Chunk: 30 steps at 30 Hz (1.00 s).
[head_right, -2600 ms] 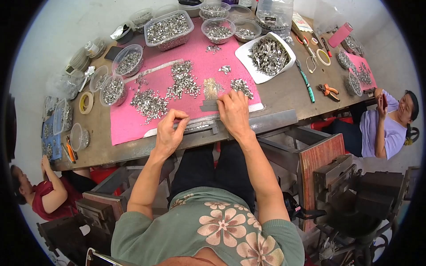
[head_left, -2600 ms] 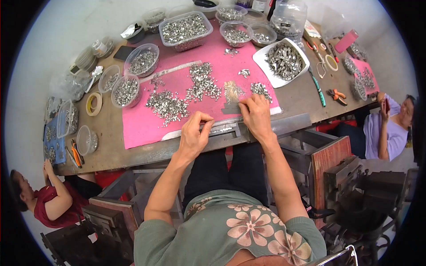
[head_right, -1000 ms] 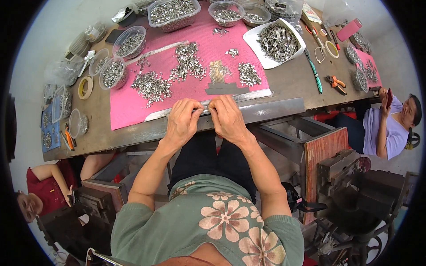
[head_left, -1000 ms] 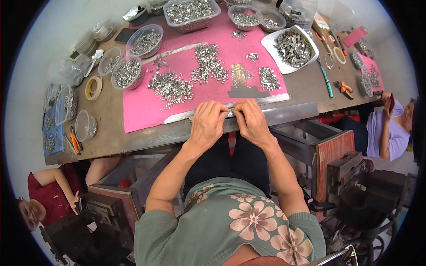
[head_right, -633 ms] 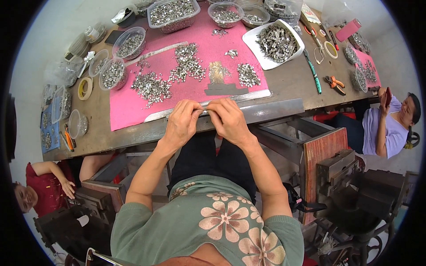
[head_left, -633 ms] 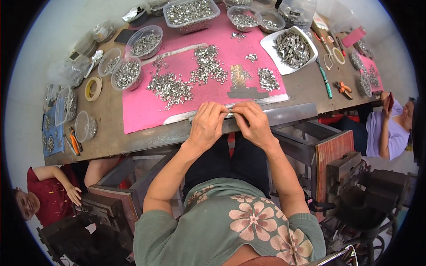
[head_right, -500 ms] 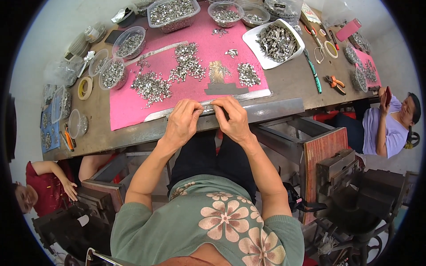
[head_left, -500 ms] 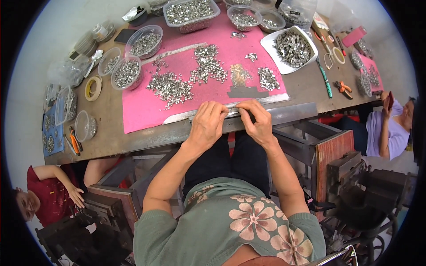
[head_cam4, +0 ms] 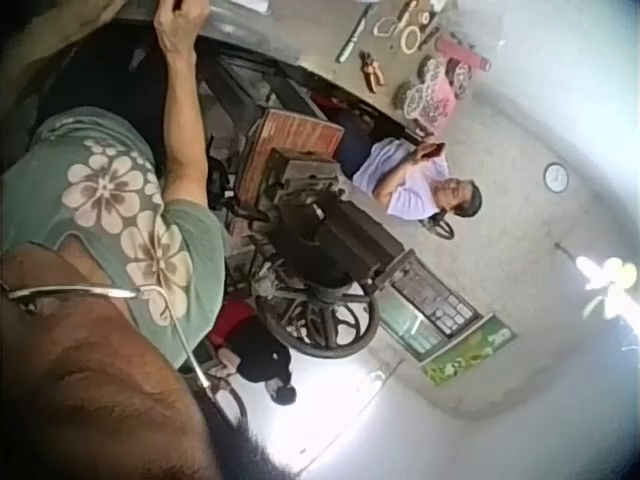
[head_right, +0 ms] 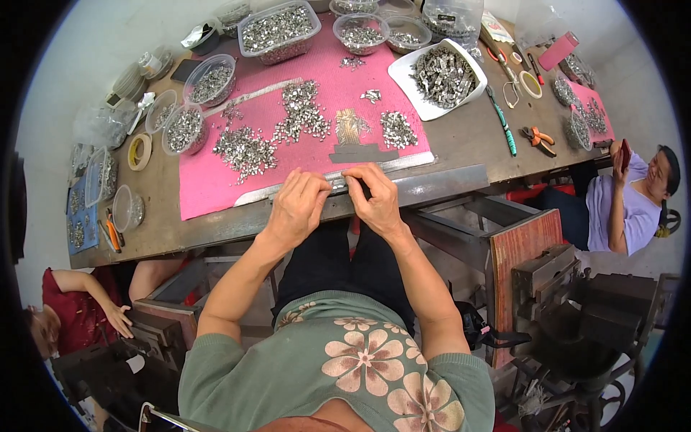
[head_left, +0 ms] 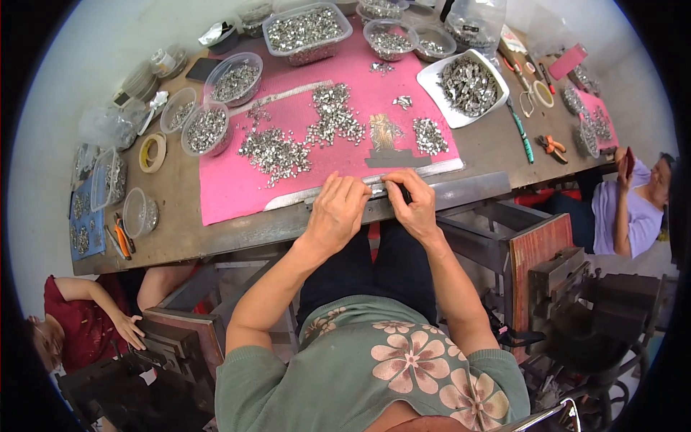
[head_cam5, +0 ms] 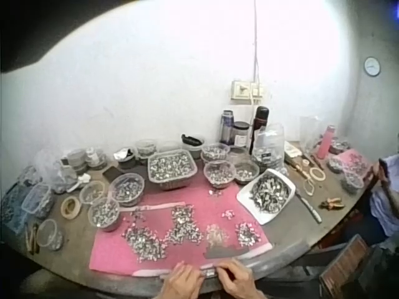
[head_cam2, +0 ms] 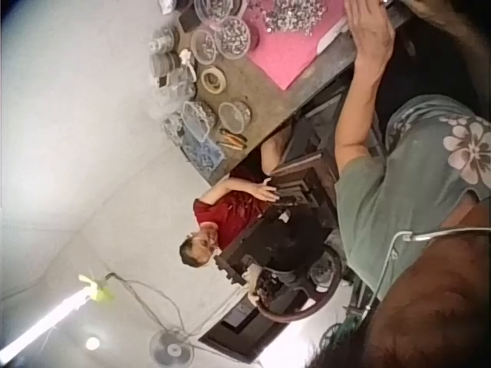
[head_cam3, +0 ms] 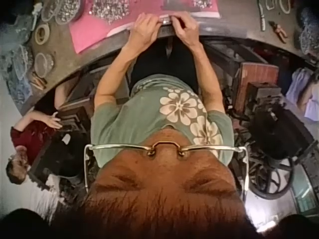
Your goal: The person places small metal components into a fabrication jig by hand, then operates a manual press to stamp them.
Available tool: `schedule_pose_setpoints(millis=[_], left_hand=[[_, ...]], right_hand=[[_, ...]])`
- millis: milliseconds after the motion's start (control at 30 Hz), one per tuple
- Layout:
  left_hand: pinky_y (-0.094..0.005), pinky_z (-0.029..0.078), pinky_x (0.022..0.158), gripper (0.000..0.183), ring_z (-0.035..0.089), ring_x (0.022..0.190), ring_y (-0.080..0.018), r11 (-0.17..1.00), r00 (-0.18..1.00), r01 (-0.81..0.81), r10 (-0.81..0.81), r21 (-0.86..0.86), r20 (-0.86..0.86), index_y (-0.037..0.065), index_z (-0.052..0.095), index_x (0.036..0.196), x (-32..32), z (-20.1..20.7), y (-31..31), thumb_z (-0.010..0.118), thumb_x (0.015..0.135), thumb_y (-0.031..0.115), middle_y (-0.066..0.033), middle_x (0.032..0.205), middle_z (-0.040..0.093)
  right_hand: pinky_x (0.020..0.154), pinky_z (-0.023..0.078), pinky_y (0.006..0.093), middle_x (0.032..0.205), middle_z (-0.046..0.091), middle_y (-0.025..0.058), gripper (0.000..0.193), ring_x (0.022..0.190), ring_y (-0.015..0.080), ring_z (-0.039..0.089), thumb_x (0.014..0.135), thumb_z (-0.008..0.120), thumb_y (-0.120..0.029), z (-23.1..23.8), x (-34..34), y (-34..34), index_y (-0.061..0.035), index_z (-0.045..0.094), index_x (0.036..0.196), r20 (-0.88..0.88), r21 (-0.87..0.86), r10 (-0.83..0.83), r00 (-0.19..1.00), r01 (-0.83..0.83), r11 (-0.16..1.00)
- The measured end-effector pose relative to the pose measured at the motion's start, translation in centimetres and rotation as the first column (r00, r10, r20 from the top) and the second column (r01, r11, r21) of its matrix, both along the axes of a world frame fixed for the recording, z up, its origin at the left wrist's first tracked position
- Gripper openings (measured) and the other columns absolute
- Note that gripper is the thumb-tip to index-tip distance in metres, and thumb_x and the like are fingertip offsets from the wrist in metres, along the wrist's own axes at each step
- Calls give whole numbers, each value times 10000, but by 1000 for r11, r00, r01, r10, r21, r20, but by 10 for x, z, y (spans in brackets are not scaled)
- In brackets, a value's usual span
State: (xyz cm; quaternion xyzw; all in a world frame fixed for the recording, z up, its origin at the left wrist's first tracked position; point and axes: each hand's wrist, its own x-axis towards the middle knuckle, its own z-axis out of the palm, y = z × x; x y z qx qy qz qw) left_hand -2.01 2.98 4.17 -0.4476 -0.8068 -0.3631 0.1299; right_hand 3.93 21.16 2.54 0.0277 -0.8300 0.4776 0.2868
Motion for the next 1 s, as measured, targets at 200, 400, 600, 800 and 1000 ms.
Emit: schedule_pose_setpoints(millis=[200, 400, 600, 800, 1000], left_hand=[[-480, 518, 906, 177, 641, 890, -362, 996, 998, -62, 61, 60, 23, -7, 619, 973, 7, -4, 7, 708, 823, -40, -148, 951, 639], [-485, 535, 885, 178, 653, 905, -349, 988, 986, -100, 83, 116, 147, -17, 620, 982, 9, -10, 6, 725, 839, -27, -146, 962, 655], [-525, 467, 1037, 191, 670, 940, -323, 982, 983, -130, 109, 138, 149, 21, 646, 1022, 15, -7, 6, 741, 857, 24, -117, 986, 685], [-553, 342, 1122, 237, 638, 1002, -275, 973, 968, -233, 231, 10, 95, 62, 632, 1076, 19, -12, 12, 743, 871, 104, -74, 991, 681], [-552, 341, 1121, 298, 630, 1063, -284, 962, 963, -259, 249, 89, 104, 54, 632, 1129, 24, -14, 3, 750, 856, 83, -84, 1098, 674]], right_hand=[[721, 517, 374, 900, 671, 135, 116, 818, 300, 655, 867, 683, 52, 7, -8, 7, 12, 680, 975, -24, 88, -20, 1000, 22, 996], [763, 474, 443, 854, 588, 131, 73, 837, 342, 587, 852, 699, 6, 6, -40, 20, -13, 669, 916, 6, 303, -67, 998, 62, 951], [803, 487, 464, 873, 616, 150, 81, 874, 358, 592, 835, 728, -36, 12, -62, 25, -14, 669, 886, 150, 401, -53, 987, -12, 916], [823, 490, 483, 894, 658, 195, 122, 879, 395, 607, 813, 745, -75, 23, -82, 32, 6, 669, 864, 381, 453, 6, 924, -193, 870], [795, 461, 498, 850, 607, 200, 117, 857, 409, 574, 870, 661, -28, 10, -77, 35, 24, 577, 932, 151, 531, 136, 979, -197, 824]])
